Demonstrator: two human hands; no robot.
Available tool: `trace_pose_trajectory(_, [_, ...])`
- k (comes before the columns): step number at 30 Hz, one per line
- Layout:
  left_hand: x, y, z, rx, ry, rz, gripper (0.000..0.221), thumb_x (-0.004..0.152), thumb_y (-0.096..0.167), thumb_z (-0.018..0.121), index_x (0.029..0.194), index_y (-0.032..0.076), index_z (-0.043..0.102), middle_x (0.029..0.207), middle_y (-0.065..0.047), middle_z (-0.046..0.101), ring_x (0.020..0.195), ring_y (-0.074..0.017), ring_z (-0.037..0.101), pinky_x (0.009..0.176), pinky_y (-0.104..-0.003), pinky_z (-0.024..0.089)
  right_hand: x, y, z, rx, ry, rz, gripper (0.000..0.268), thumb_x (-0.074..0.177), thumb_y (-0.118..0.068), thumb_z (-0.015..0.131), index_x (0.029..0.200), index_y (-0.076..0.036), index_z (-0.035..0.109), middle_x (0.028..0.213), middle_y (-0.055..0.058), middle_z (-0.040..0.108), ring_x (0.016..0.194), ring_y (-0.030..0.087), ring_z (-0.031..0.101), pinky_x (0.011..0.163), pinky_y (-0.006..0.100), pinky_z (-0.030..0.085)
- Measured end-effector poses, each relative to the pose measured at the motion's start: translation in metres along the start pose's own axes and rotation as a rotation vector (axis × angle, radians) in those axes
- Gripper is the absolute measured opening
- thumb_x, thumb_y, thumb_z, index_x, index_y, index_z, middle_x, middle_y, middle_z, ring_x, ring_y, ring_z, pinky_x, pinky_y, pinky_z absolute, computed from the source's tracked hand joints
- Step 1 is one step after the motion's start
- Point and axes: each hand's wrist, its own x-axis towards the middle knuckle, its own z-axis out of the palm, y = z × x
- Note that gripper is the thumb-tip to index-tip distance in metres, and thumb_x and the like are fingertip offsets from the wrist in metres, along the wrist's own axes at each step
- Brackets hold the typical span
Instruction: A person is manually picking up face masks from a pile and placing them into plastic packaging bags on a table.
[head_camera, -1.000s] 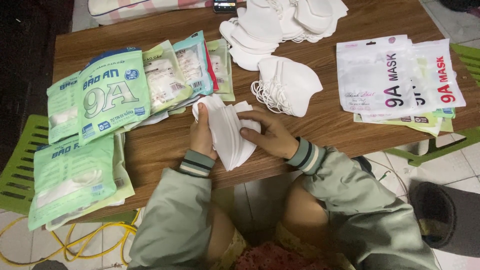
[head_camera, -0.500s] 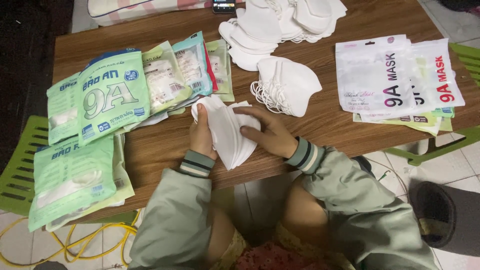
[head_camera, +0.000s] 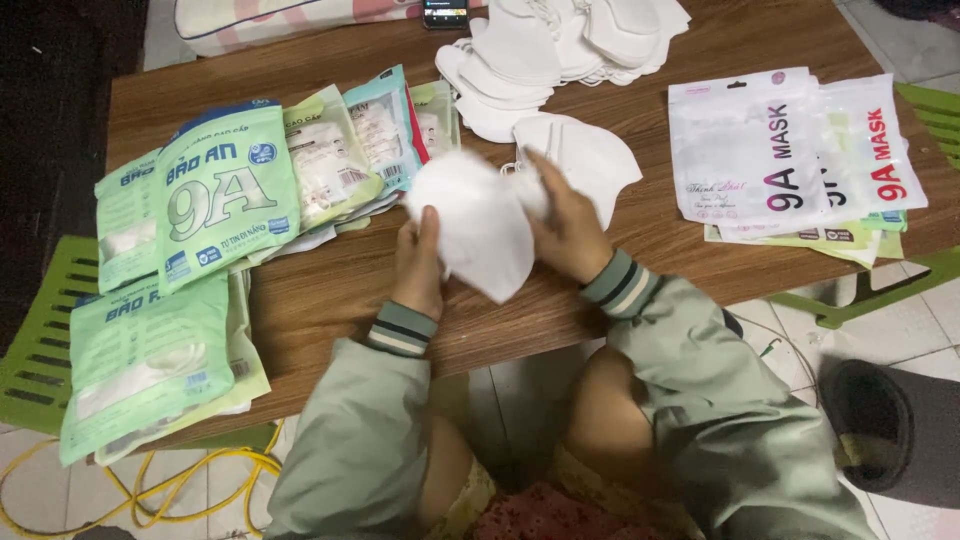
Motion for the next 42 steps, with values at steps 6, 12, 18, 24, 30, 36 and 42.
trace_pose_trajectory(6, [0.009,-0.024,-0.016,0.307,0.018,0.119,0.093,0.095,0.044,0.074,0.162,0.009,0.019,0.155,-0.023,0.035,0.15,-0.0381,0.03,0.119,-0.058,0.031,0.015,0.038,-0.032,-0.424,0.38,-0.257,0.045,0.094,0.007,0.063,0.137,-0.002,0.061,0.129,0.014,0.069,0.119,0.033,0.066,0.101,0.041,0.052])
trace_pose_trajectory(12, [-0.002,-0.028,-0.007,0.092,-0.297,0.006,0.059,0.094,0.026,0.073,0.142,-0.002,0.053,0.116,-0.012,0.066,0.104,-0.0231,0.065,0.087,-0.042,0.062,0.003,0.05,0.003,0.623,0.262,0.262,0.049,0.092,-0.01,0.076,0.135,-0.001,0.055,0.117,0.01,0.066,0.104,0.02,0.066,0.089,0.038,0.059])
trace_pose_trajectory(18, [-0.013,0.001,-0.001,-0.002,-0.148,-0.053,0.069,0.086,0.024,0.083,0.145,0.006,0.053,0.139,-0.016,0.062,0.12,-0.0269,0.061,0.101,-0.051,0.054,-0.007,0.038,0.042,0.846,0.022,0.389,0.041,0.09,-0.013,0.08,0.126,-0.005,0.062,0.11,0.012,0.073,0.091,0.018,0.071,0.069,0.036,0.065])
trace_pose_trajectory(24, [0.012,-0.025,-0.014,0.404,0.018,0.233,0.075,0.089,0.035,0.085,0.144,-0.001,0.048,0.139,-0.023,0.057,0.131,-0.031,0.055,0.11,-0.051,0.045,-0.014,0.097,0.05,0.303,-0.026,0.181,0.052,0.088,-0.025,0.085,0.13,-0.006,0.06,0.102,0.017,0.07,0.084,0.027,0.074,0.064,0.038,0.064])
trace_pose_trajectory(30, [-0.041,0.027,0.01,0.142,0.066,0.117,0.06,0.097,0.024,0.074,0.145,0.004,0.044,0.13,-0.016,0.063,0.112,-0.0281,0.065,0.089,-0.05,0.064,0.008,0.105,-0.035,-0.296,-0.083,0.308,0.039,0.096,-0.016,0.065,0.134,-0.012,0.063,0.114,0.015,0.071,0.102,0.034,0.071,0.08,0.045,0.063])
trace_pose_trajectory(36, [0.006,-0.005,-0.029,-0.052,0.215,0.14,0.05,0.097,0.025,0.076,0.128,-0.007,0.054,0.1,-0.017,0.067,0.072,-0.0273,0.071,0.046,-0.046,0.067,-0.008,0.14,-0.101,-0.998,-0.297,0.671,0.063,0.078,-0.03,0.078,0.138,-0.019,0.063,0.133,0.012,0.061,0.125,0.037,0.053,0.092,0.054,0.051])
trace_pose_trajectory(42, [-0.005,0.011,-0.029,-0.08,0.224,0.264,0.042,0.103,0.019,0.063,0.133,-0.006,0.048,0.1,-0.016,0.065,0.07,-0.0241,0.073,0.041,-0.036,0.068,-0.019,0.128,-0.124,-1.044,-0.367,0.879,0.059,0.08,-0.013,0.072,0.138,-0.01,0.061,0.13,0.021,0.064,0.124,0.044,0.056,0.097,0.058,0.046])
